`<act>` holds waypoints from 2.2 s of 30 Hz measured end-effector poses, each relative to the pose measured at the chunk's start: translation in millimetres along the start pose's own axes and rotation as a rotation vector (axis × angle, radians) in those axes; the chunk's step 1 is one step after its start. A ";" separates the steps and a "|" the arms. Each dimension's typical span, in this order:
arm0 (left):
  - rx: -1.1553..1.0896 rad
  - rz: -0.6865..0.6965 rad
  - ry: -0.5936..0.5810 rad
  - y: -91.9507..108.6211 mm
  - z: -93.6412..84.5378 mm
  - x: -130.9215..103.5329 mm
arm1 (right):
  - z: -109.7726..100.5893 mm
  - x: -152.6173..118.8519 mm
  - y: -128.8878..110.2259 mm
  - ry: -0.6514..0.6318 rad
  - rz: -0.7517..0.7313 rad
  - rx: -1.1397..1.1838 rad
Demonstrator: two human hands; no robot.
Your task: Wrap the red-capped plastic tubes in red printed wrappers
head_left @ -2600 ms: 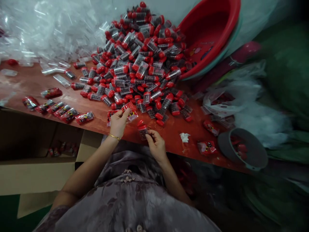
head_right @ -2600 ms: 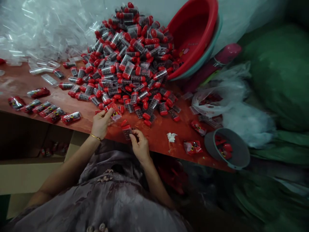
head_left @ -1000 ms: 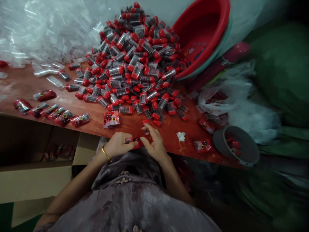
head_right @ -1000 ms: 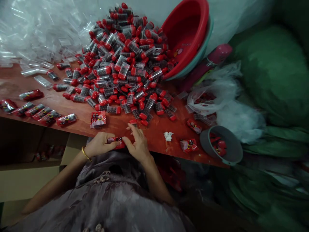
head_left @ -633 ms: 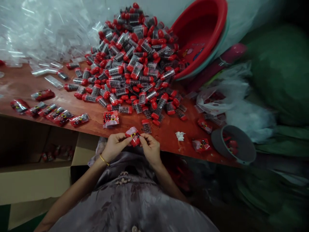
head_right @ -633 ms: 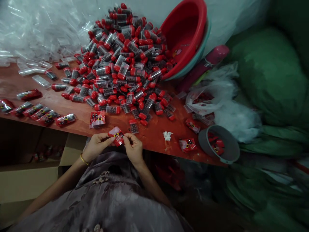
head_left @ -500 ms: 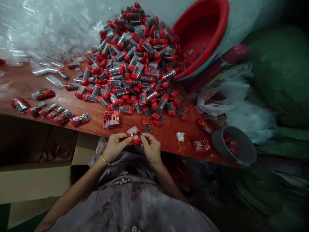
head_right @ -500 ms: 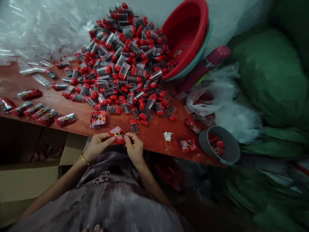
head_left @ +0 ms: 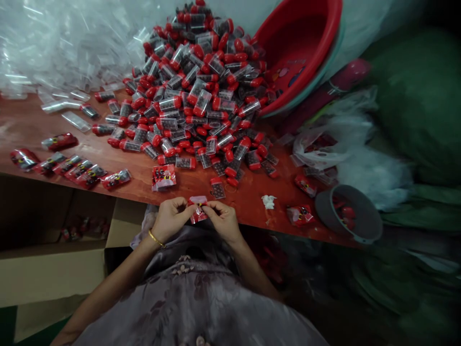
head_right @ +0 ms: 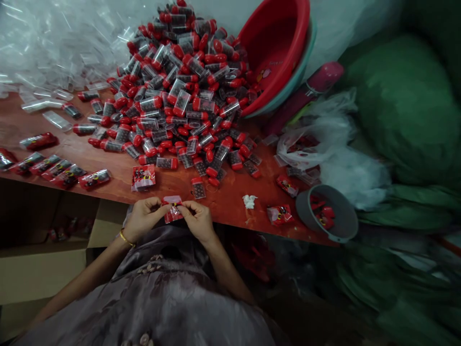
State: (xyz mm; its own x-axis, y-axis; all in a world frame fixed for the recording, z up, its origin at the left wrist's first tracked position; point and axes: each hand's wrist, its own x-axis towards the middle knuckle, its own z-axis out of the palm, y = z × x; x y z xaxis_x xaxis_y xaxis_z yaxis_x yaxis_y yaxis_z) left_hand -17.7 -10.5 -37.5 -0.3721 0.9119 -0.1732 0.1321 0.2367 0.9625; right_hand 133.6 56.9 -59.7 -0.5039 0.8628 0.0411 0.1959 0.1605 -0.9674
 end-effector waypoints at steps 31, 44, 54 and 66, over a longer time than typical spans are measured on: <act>-0.782 -0.530 0.192 13.3 -8.8 20.8 | -77.8 72.5 -13.9 -0.336 -0.407 -0.854; -0.840 -0.569 0.126 25.0 10.1 13.3 | -4.9 -8.1 -20.1 0.188 0.168 0.255; -0.822 -0.506 0.103 22.5 12.3 10.0 | 6.9 -13.2 -14.9 0.194 0.170 0.153; -0.747 -0.376 0.300 15.5 19.3 11.2 | 8.7 -10.7 -5.6 0.129 0.049 0.108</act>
State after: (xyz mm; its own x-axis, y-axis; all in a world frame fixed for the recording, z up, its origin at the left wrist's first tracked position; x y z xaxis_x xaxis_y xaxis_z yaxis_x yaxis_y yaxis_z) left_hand -2.1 9.9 -28.6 -0.5090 0.6670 -0.5440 -0.6419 0.1269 0.7562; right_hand 130.6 42.5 -56.9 -0.3821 0.9239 0.0185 0.1224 0.0704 -0.9900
